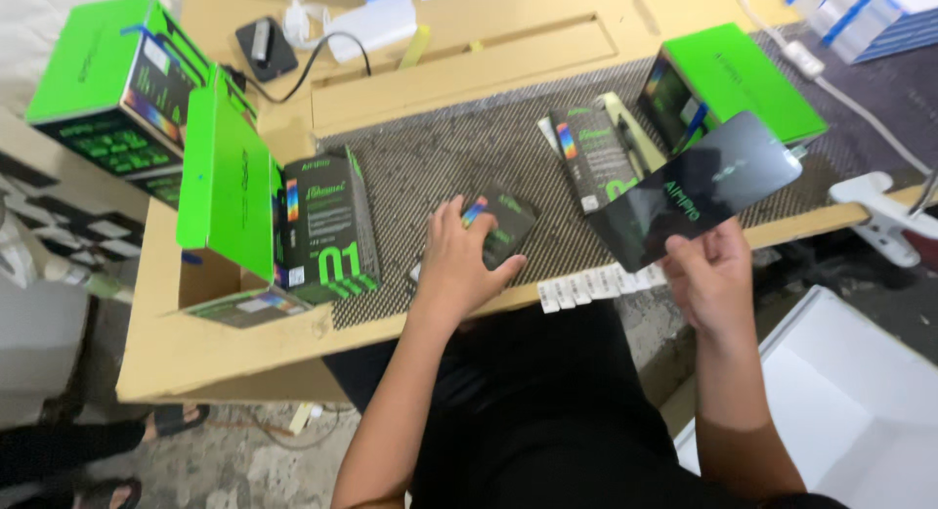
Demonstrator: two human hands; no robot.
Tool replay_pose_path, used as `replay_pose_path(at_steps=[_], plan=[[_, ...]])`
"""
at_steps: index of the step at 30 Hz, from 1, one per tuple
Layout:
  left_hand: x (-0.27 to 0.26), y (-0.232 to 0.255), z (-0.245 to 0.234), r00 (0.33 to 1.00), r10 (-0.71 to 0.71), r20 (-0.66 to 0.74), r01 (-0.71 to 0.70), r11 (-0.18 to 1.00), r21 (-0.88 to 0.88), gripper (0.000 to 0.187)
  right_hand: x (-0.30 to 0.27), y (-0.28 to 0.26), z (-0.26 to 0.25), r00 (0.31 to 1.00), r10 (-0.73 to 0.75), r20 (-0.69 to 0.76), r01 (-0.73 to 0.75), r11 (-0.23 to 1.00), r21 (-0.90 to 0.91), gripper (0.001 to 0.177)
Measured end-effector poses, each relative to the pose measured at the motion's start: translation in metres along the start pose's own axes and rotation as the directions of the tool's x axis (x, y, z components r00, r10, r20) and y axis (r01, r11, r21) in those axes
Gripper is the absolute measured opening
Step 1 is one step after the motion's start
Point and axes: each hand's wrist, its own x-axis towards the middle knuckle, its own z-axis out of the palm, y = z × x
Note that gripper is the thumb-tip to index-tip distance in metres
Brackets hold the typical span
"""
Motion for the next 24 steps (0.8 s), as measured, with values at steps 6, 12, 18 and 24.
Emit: replay_pose_path(at_steps=[6, 12, 18, 24], plan=[[0.013, 0.002, 0.007, 0.996, 0.084, -0.003, -0.084, 0.996, 0.001, 0.055, -0.001, 0.008, -0.005, 0.998, 0.048, 0.036, -0.05, 0.998, 0.039, 0.042], [-0.004, 0.009, -0.004, 0.942, 0.315, -0.117, -0.304, 0.947, 0.105, 0.106, 0.007, -0.005, 0.002, 0.999, 0.033, 0.005, -0.033, 0.998, 0.054, 0.059], [-0.026, 0.025, -0.028, 0.853, 0.468, -0.233, -0.462, 0.883, 0.081, 0.091, 0.009, -0.017, 0.012, 0.995, -0.073, 0.074, 0.064, 0.99, 0.126, 0.051], [-0.03, 0.037, -0.034, 0.777, 0.573, -0.26, -0.554, 0.819, 0.151, 0.091, 0.014, -0.018, 0.023, 0.973, -0.164, 0.165, 0.152, 0.985, 0.082, 0.04]])
